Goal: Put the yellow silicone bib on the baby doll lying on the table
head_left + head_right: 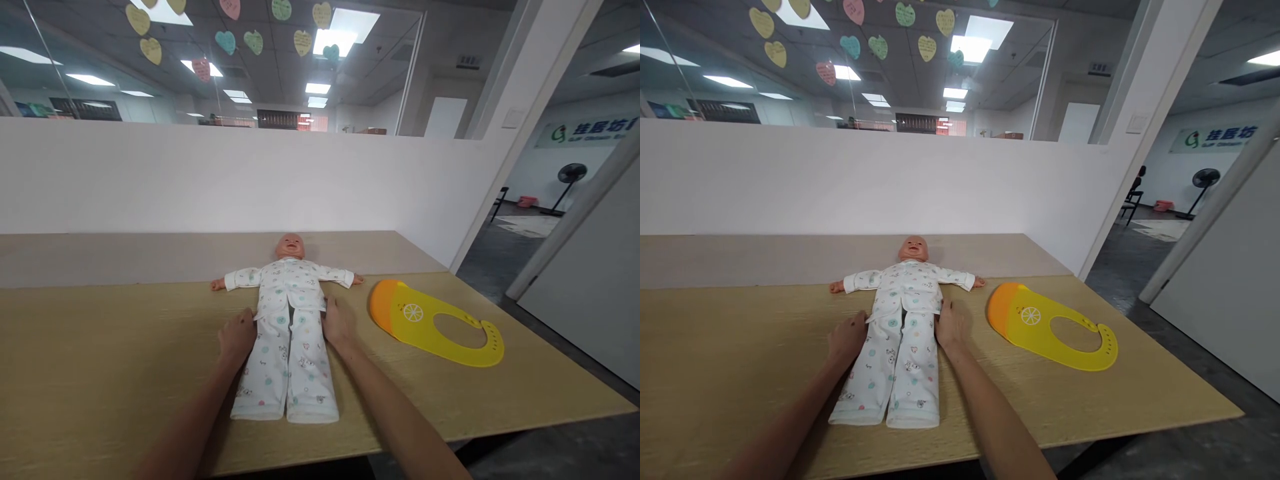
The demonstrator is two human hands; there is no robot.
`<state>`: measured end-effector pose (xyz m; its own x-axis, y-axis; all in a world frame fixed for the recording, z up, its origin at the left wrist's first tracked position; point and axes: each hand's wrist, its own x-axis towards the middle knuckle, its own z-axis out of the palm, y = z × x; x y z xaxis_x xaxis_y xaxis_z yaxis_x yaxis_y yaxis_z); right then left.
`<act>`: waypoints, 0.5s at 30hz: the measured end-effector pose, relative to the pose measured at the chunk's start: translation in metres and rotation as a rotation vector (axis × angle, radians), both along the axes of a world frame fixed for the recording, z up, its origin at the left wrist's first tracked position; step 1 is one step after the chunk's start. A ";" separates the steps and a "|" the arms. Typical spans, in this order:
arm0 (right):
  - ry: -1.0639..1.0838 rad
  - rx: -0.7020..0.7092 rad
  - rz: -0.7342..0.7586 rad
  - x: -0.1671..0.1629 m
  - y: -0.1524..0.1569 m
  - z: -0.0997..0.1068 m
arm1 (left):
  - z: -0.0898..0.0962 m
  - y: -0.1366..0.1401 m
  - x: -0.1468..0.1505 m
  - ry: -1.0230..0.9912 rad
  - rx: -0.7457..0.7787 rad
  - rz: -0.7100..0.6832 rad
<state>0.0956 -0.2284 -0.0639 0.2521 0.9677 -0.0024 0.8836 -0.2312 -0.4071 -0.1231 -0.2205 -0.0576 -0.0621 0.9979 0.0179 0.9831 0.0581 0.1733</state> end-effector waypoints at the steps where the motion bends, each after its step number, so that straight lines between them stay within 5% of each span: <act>1: -0.003 -0.004 -0.002 0.000 0.000 0.000 | 0.000 0.001 -0.001 -0.011 -0.010 -0.003; 10: -0.022 0.023 0.017 0.002 0.003 -0.008 | 0.001 -0.003 0.003 -0.013 0.070 -0.127; 15: -0.042 0.035 0.017 0.002 0.003 -0.008 | -0.002 -0.002 0.001 0.004 0.056 -0.056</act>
